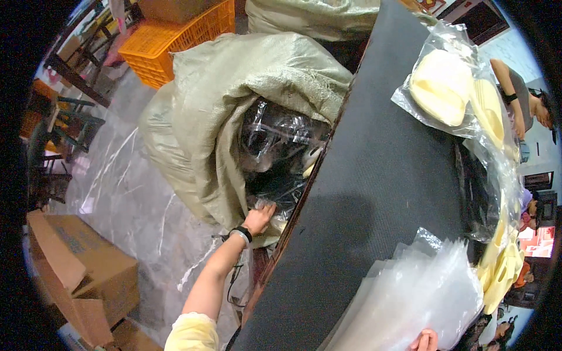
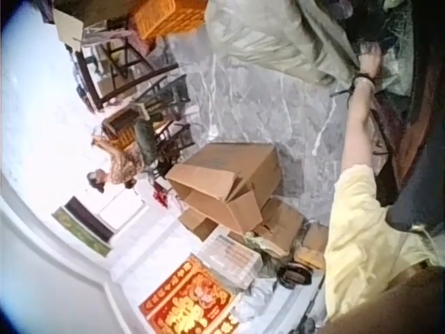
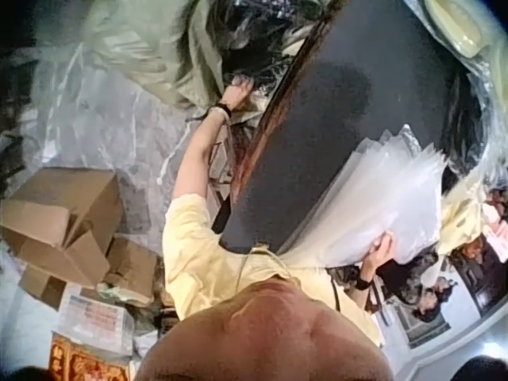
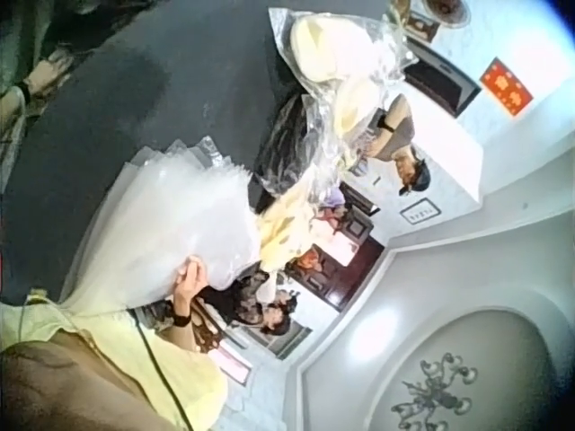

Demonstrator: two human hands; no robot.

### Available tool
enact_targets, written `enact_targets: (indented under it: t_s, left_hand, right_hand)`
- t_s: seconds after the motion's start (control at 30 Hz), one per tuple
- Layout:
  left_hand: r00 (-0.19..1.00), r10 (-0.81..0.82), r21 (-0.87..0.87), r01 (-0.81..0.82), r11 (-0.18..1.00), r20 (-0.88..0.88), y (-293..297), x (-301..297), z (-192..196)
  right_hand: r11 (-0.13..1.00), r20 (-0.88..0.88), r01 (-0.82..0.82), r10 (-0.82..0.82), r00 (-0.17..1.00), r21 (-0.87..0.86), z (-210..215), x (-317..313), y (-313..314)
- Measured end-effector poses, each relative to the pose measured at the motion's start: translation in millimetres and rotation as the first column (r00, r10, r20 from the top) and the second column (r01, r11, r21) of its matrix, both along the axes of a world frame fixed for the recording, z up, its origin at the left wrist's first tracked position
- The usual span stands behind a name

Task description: The recorder is packaging pairs of plastic slide sandals into clear plastic bags and placing them into a larger transport bag or container.

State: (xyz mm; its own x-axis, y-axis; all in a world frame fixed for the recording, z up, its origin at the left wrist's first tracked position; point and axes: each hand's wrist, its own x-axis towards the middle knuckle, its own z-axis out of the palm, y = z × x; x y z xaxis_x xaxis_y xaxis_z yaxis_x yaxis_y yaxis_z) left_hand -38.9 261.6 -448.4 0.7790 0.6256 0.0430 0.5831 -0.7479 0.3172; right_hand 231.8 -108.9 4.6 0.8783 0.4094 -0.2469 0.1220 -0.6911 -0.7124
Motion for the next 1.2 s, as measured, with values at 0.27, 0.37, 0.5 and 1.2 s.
enact_targets:
  t_s: [0.27,0.37,0.5,1.2]
  left_hand:
    - [0.992,-0.003,-0.15,0.022,0.988,0.123,37.9,-42.7,123.9]
    - [0.988,0.021,-0.12,-0.002,0.993,0.156,48.4,-72.2,147.1]
    - [0.975,0.088,-0.192,-0.048,0.98,0.202,68.1,-92.5,187.1]
    - [0.921,0.338,-0.233,-0.292,0.928,0.194,58.4,-15.1,63.3]
  right_hand:
    - [0.988,0.138,-0.072,0.052,0.989,0.139,-15.3,-6.3,15.8]
    - [0.982,0.147,-0.118,0.096,0.984,0.145,-13.6,-6.8,20.3]
    - [0.964,0.111,-0.136,0.113,0.987,0.229,-15.0,-5.2,21.1]
    - [0.965,0.118,-0.101,0.074,0.99,0.242,-26.4,-2.6,15.2]
